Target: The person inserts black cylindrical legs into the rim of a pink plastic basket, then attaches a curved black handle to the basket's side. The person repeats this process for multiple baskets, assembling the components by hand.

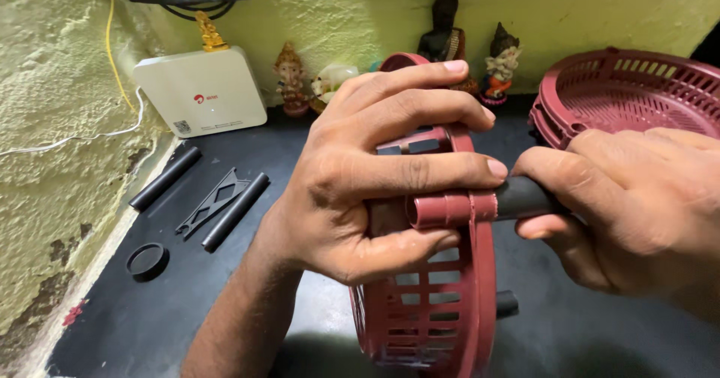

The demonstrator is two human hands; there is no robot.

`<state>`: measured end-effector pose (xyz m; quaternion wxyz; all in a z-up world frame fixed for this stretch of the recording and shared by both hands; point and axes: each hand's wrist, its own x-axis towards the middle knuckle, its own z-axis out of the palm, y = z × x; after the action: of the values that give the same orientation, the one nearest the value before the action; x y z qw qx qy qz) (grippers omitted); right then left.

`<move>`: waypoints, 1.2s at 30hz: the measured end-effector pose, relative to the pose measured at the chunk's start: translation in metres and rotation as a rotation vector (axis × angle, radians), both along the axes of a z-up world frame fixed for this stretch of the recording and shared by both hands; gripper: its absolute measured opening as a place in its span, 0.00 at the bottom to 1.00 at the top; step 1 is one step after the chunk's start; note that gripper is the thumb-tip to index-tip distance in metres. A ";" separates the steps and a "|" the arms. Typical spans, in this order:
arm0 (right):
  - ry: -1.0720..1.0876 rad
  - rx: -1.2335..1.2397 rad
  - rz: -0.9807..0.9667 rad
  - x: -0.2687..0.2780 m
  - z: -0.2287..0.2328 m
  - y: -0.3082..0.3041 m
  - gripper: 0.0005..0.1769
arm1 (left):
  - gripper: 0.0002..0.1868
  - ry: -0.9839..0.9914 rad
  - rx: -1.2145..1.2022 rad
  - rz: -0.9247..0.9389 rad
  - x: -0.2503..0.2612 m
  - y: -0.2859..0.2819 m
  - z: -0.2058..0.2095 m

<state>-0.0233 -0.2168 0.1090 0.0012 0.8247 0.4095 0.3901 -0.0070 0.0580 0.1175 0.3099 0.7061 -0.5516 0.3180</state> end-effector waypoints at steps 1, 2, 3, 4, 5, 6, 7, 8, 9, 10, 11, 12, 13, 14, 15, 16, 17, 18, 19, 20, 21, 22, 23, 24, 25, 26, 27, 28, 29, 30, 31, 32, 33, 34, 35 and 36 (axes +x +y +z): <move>0.057 0.016 0.016 0.002 -0.003 -0.003 0.25 | 0.24 -0.001 0.004 -0.003 0.000 0.000 0.000; 0.126 0.049 0.032 0.003 -0.006 -0.007 0.25 | 0.24 0.002 0.009 -0.005 0.001 0.000 0.000; 0.196 0.077 0.051 0.005 -0.010 -0.011 0.25 | 0.24 0.005 0.009 -0.004 0.001 0.000 0.000; 0.238 0.086 0.099 0.006 -0.011 -0.015 0.24 | 0.24 0.012 0.011 -0.002 0.001 0.001 0.000; 0.272 0.096 0.148 0.006 -0.011 -0.020 0.23 | 0.23 0.012 0.015 -0.002 0.002 0.001 0.001; 0.306 0.106 0.196 0.007 -0.010 -0.023 0.23 | 0.23 0.011 0.018 -0.003 0.002 0.001 0.001; 0.446 0.047 0.075 0.011 -0.006 -0.024 0.24 | 0.23 0.009 0.019 -0.002 0.002 0.001 0.002; 0.583 -0.012 -0.048 0.014 0.000 -0.026 0.26 | 0.22 0.002 0.021 0.000 0.001 0.000 0.002; 0.763 -0.080 -0.134 0.022 0.009 -0.026 0.26 | 0.22 -0.010 0.026 0.005 0.000 0.001 0.003; 0.927 -0.157 -0.237 0.028 0.016 -0.026 0.27 | 0.22 -0.026 0.033 0.010 -0.003 0.000 0.002; 1.144 -0.242 -0.308 0.038 0.027 -0.025 0.26 | 0.22 -0.029 0.035 0.012 -0.005 -0.002 0.002; 1.217 -0.293 -0.350 0.041 0.030 -0.022 0.26 | 0.22 -0.031 0.037 0.015 -0.007 -0.002 0.001; 1.290 -0.348 -0.400 0.042 0.033 -0.021 0.26 | 0.23 -0.026 0.030 0.016 -0.008 -0.003 -0.001; 1.218 -0.370 -0.415 0.040 0.033 -0.019 0.26 | 0.23 -0.025 0.025 0.011 -0.008 -0.002 -0.002; 1.049 -0.299 -0.344 0.033 0.030 -0.018 0.27 | 0.23 -0.026 0.019 0.006 -0.007 -0.002 -0.002; 0.868 -0.234 -0.284 0.028 0.026 -0.018 0.28 | 0.23 -0.031 0.016 -0.004 -0.002 0.000 -0.001; 0.592 -0.076 -0.142 0.016 0.015 -0.017 0.29 | 0.23 -0.026 0.012 -0.011 0.001 0.001 -0.002; 0.313 0.083 -0.007 0.007 0.006 -0.017 0.32 | 0.23 -0.022 0.009 -0.019 0.005 0.003 -0.003; 0.203 0.061 0.035 0.006 0.003 -0.019 0.28 | 0.23 -0.014 0.004 -0.021 0.009 0.004 -0.003; 0.093 0.038 0.077 0.006 0.001 -0.020 0.25 | 0.23 -0.004 -0.003 -0.042 0.013 0.006 -0.003; 0.028 0.027 0.106 0.006 -0.001 -0.020 0.22 | 0.23 0.005 -0.010 -0.060 0.016 0.009 -0.003; -0.039 0.018 0.133 0.006 -0.003 -0.018 0.20 | 0.23 0.017 -0.018 -0.097 0.020 0.011 -0.003; -0.060 0.020 0.146 0.005 -0.004 -0.017 0.19 | 0.23 0.030 -0.023 -0.107 0.021 0.012 -0.004; -0.084 0.016 0.134 0.005 -0.004 -0.015 0.20 | 0.23 0.042 -0.028 -0.117 0.021 0.013 -0.004; -0.112 0.012 0.115 0.004 -0.004 -0.013 0.21 | 0.23 0.053 -0.029 -0.107 0.021 0.012 -0.006; -0.142 0.001 0.071 0.004 -0.005 -0.010 0.25 | 0.23 0.057 -0.029 -0.093 0.020 0.011 -0.007; -0.171 -0.011 0.025 0.005 -0.003 -0.008 0.28 | 0.23 0.062 -0.031 -0.080 0.020 0.010 -0.008; -0.205 -0.018 -0.001 0.005 -0.002 -0.006 0.26 | 0.23 0.060 -0.032 -0.064 0.019 0.009 -0.008; -0.232 -0.022 -0.028 0.005 -0.002 -0.004 0.25 | 0.23 0.060 -0.030 -0.056 0.019 0.010 -0.008; -0.259 -0.026 -0.055 0.006 -0.002 -0.002 0.23 | 0.23 0.060 -0.028 -0.048 0.019 0.010 -0.009; -0.255 -0.039 -0.075 0.006 -0.003 -0.001 0.23 | 0.23 0.059 -0.026 -0.048 0.018 0.012 -0.008; -0.251 -0.053 -0.094 0.006 -0.002 -0.001 0.23 | 0.23 0.060 -0.026 -0.042 0.018 0.013 -0.008; -0.240 -0.052 -0.101 0.007 -0.001 -0.001 0.23 | 0.23 0.058 -0.023 -0.038 0.018 0.013 -0.006; -0.229 -0.051 -0.108 0.008 -0.001 -0.001 0.23 | 0.23 0.058 -0.022 -0.028 0.017 0.013 -0.006; -0.203 -0.043 -0.094 0.009 0.000 -0.001 0.22 | 0.23 0.062 -0.025 -0.023 0.017 0.013 -0.006; -0.177 -0.035 -0.080 0.009 0.000 -0.002 0.21 | 0.23 0.065 -0.027 -0.018 0.016 0.013 -0.006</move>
<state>-0.0143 -0.2184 0.1086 0.0673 0.8026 0.3812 0.4539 0.0094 0.0712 0.1112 0.3402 0.7067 -0.5432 0.2996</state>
